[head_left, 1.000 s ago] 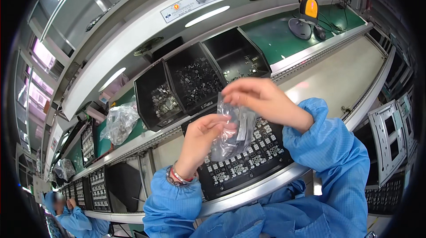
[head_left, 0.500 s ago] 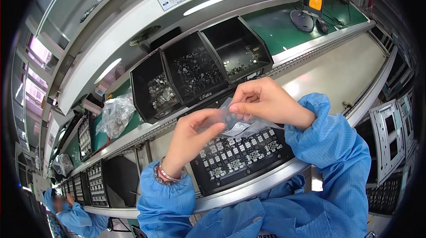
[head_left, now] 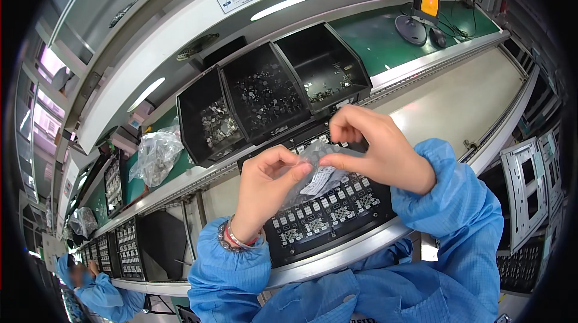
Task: Assembling small electronic components onto a circuit board tray.
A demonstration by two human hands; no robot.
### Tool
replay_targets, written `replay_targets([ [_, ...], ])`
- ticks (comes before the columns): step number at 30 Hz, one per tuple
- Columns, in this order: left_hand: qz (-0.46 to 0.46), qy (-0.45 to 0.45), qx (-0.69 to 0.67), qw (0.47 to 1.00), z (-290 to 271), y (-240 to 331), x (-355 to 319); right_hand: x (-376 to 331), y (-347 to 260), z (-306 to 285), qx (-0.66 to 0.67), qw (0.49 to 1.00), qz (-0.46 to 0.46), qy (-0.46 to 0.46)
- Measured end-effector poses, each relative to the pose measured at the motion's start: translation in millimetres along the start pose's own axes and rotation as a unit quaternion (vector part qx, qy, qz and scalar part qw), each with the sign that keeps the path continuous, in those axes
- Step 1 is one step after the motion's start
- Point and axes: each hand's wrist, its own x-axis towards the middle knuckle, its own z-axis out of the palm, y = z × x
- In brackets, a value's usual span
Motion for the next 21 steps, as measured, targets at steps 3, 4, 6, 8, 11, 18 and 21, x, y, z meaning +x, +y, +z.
replay_targets([
  [3, -0.046, -0.006, -0.032, 0.998, 2.7, 6.2, -1.6, -11.5, -8.3, 3.1, -0.033, 0.999, 0.035, 0.003],
  [4, -0.074, -0.009, -0.055, 0.996, 5.9, 8.9, -2.7, -14.7, -6.9, 6.7, -0.081, 0.996, 0.021, -0.019],
  [6, -0.075, -0.002, -0.078, 0.994, 15.6, 15.5, -6.2, -16.0, -3.5, 11.1, -0.129, 0.99, 0.005, -0.056],
  [8, -0.084, 0.002, -0.096, 0.992, 14.8, 15.9, -8.5, -16.3, -1.3, 11.0, -0.081, 0.992, 0.037, -0.084],
  [11, -0.084, -0.053, -0.097, 0.99, 12.8, 17.9, -12.8, -18.6, -5.2, 7.2, -0.002, 0.988, 0.074, -0.138],
  [18, -0.086, -0.057, -0.075, 0.992, 12.7, 13.3, -17.2, -20.9, -13.4, -1.1, 0.041, 0.979, 0.075, -0.186],
  [21, -0.107, -0.109, 0.106, 0.982, 15.0, 17.0, -13.5, -26.4, -10.1, 4.0, 0.007, 0.989, 0.037, -0.143],
])
